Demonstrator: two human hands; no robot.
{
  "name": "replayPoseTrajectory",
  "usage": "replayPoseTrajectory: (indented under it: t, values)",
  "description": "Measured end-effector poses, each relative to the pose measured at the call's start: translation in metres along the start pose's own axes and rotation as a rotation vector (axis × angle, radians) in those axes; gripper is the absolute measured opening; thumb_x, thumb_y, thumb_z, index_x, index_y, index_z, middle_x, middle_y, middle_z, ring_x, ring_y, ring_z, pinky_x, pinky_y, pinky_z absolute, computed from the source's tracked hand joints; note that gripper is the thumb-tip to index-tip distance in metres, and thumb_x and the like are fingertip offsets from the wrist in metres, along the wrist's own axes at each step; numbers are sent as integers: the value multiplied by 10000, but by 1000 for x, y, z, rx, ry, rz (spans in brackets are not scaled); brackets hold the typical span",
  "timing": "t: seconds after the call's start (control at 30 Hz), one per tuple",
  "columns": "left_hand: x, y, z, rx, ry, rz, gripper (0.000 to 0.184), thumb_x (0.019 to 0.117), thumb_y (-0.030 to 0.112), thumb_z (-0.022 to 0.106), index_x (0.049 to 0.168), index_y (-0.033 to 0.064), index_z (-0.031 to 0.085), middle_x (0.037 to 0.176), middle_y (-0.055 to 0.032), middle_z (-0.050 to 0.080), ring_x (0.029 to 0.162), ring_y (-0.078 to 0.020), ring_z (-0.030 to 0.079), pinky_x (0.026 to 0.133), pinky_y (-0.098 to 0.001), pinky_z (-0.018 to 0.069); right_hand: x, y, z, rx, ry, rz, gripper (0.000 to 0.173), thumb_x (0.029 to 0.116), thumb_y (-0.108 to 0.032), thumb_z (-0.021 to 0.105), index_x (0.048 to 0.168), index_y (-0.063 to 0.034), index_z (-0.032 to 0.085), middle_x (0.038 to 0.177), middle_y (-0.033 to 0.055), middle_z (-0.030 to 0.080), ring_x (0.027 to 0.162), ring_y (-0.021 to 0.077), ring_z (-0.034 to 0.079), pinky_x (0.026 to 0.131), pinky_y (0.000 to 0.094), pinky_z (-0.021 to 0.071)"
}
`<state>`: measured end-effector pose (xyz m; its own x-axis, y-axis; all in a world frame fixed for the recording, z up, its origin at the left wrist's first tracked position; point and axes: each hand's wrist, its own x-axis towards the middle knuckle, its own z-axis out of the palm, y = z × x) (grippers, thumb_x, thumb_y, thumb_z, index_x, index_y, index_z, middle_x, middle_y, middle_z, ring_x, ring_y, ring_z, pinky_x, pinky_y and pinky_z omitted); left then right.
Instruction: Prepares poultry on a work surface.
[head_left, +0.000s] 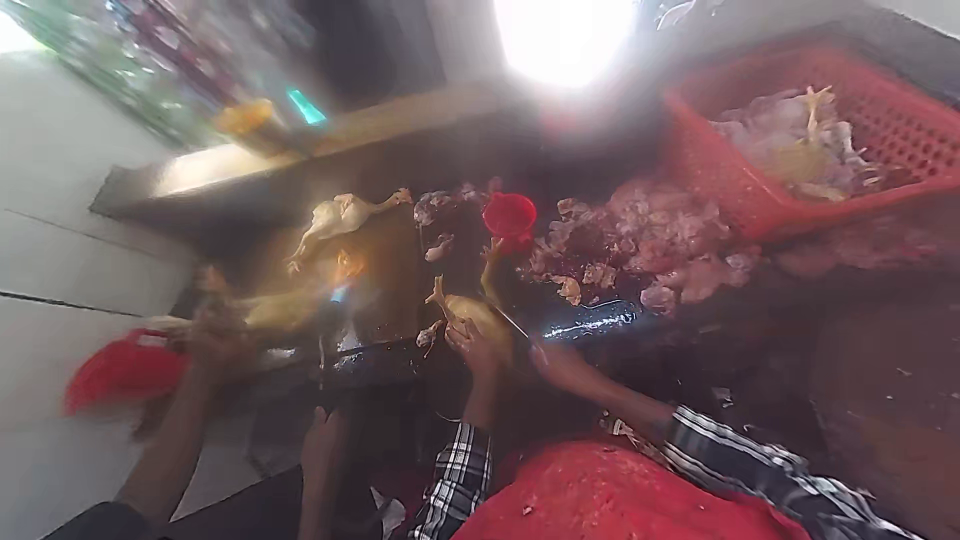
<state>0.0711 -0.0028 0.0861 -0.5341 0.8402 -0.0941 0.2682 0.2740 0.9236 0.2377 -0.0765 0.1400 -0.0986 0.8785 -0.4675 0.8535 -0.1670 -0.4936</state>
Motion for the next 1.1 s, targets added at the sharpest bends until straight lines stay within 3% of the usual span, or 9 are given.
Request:
replayPoseTrajectory:
  t: [0.1, 0.17, 0.27, 0.4, 0.53, 0.67, 0.77, 0.93, 1.1]
  values:
    - [1, -5, -4, 2, -27, 25, 636, 1069, 338, 515, 1551, -32, 331, 1608, -282, 300, 1503, -377, 308, 1231, -488, 289, 53, -25, -3, 42, -36, -6, 543, 1060, -368, 432, 1554, -156, 352, 1178, 223, 688, 1058, 418, 692, 885, 642, 547]
    - [4, -8, -7, -39, -30, 28, 628, 1069, 318, 517, 1554, -30, 322, 1596, -279, 324, 1492, -362, 333, 1230, -474, 296, 65, -23, -6, 130, -101, -12, 510, 1066, -364, 445, 1528, -163, 366, 1102, 217, 677, 873, 378, 705, 755, 591, 576]
    - [13, -15, -11, -151, 0, 7, 604, 1076, 303, 521, 1550, -18, 325, 1549, -249, 418, 1432, -314, 436, 1188, -450, 372, 21, 0, 1, 180, -194, 10, 549, 1081, -402, 419, 1562, -160, 313, 928, 194, 653, 675, 318, 662, 644, 526, 573]
    - [22, -14, -18, -340, -49, -82, 577, 1080, 295, 528, 1547, 11, 345, 1511, -219, 471, 1362, -277, 514, 1131, -452, 449, -48, 47, 10, 62, -315, 59, 479, 1065, -432, 439, 1468, -178, 391, 896, 174, 656, 679, 318, 667, 634, 532, 567]
    - [52, 22, -35, -286, -232, 51, 350, 1044, 271, 586, 1264, 0, 608, 1034, -159, 673, 891, -218, 665, 808, -421, 586, -77, 66, -10, 116, -239, 4, 506, 1064, -484, 461, 1480, -200, 416, 918, 168, 661, 691, 300, 666, 662, 515, 570]
    - [56, 86, -47, -500, -455, 104, 264, 1024, 270, 631, 1199, 73, 610, 661, 5, 493, 489, -99, 433, 462, -274, 424, -88, 62, -6, 384, -102, -77, 492, 1056, -465, 482, 1456, -182, 431, 842, 126, 634, 609, 249, 640, 593, 471, 577]
    - [35, 111, -44, -379, -528, 235, 316, 1033, 307, 612, 1248, 75, 625, 705, -15, 519, 526, -125, 456, 495, -306, 442, -84, 47, -6, 334, -163, -142, 488, 1067, -474, 470, 1467, -197, 436, 941, 158, 658, 744, 295, 669, 696, 524, 566]
    - [24, 126, -49, -323, -501, 449, 276, 1041, 283, 581, 1171, 59, 675, 687, 6, 550, 526, -105, 494, 506, -299, 480, -28, 25, -7, 361, -189, -204, 464, 1069, -420, 483, 1442, -149, 435, 838, 159, 627, 580, 275, 621, 556, 473, 558]
    - [51, 122, -77, -376, -424, 406, 291, 1080, 199, 463, 1252, 11, 604, 814, -7, 638, 610, -79, 565, 580, -296, 541, -39, 44, -5, 41, -172, -344, 393, 1044, -348, 519, 1378, -144, 551, 956, 192, 698, 872, 397, 697, 747, 651, 545]
